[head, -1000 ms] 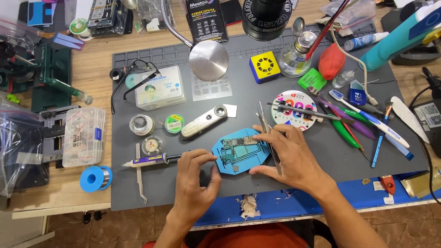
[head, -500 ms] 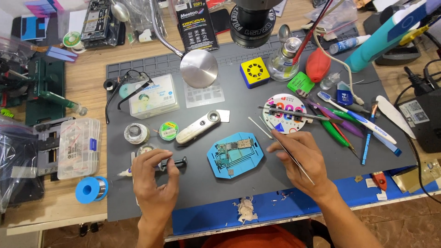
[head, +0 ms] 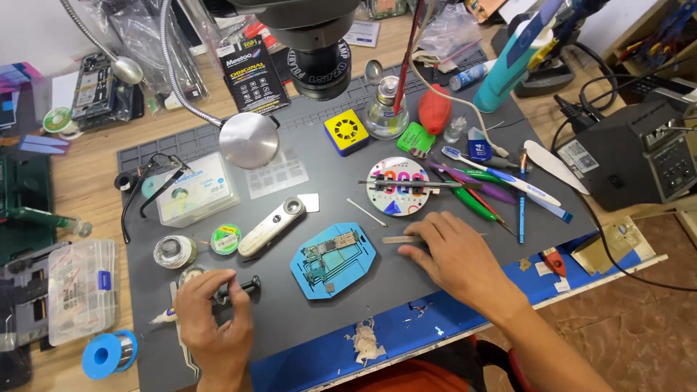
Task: Desoldering and manipulating small electronic components on a circuit board using tweezers, a probe, and a hot air tool.
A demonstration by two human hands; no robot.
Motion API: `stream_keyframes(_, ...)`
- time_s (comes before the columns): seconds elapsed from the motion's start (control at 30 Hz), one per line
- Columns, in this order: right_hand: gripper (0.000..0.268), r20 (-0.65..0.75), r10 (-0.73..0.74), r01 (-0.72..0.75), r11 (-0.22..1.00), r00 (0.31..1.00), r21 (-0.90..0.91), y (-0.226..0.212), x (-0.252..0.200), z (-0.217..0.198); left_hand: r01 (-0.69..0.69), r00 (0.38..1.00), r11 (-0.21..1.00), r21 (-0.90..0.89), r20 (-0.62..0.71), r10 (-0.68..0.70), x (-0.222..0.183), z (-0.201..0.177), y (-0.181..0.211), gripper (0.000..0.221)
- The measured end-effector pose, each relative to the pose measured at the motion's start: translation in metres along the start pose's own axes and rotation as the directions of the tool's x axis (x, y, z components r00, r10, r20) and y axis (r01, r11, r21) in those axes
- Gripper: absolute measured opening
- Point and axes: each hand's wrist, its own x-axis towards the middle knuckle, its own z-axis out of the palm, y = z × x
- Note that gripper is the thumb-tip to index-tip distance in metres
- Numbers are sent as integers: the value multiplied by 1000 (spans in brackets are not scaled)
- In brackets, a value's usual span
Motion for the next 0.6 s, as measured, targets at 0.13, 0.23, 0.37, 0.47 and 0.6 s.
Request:
stream_keyframes(0.13, 13, -210, -137, 126, 990, 968, -68, -1, 5, 2, 67, 996, 998, -1, -58, -67, -5, 1, -1, 10)
stream_keyframes(0.23, 15, -249, -157, 137, 986, 956, -97, 0, 5, 0, 64, 997, 998, 16, -54, -63, -7, 2, -1, 10)
stream_keyframes(0.37, 20, -330, -140, 131, 990, 934, -50, 5, 8, -16, 113, 991, 992, 52, -76, -109, -9, 3, -3, 11)
stream_keyframes(0.47, 18, -377, -104, 104, 994, 920, -22, -1, 13, -25, 142, 982, 989, 44, -131, -135, -4, -3, -2, 10)
stream_keyframes(0.6, 15, -389, -138, 162, 986, 911, 31, -18, 22, -21, 176, 962, 983, 43, -218, -163, 2, -17, -9, 10)
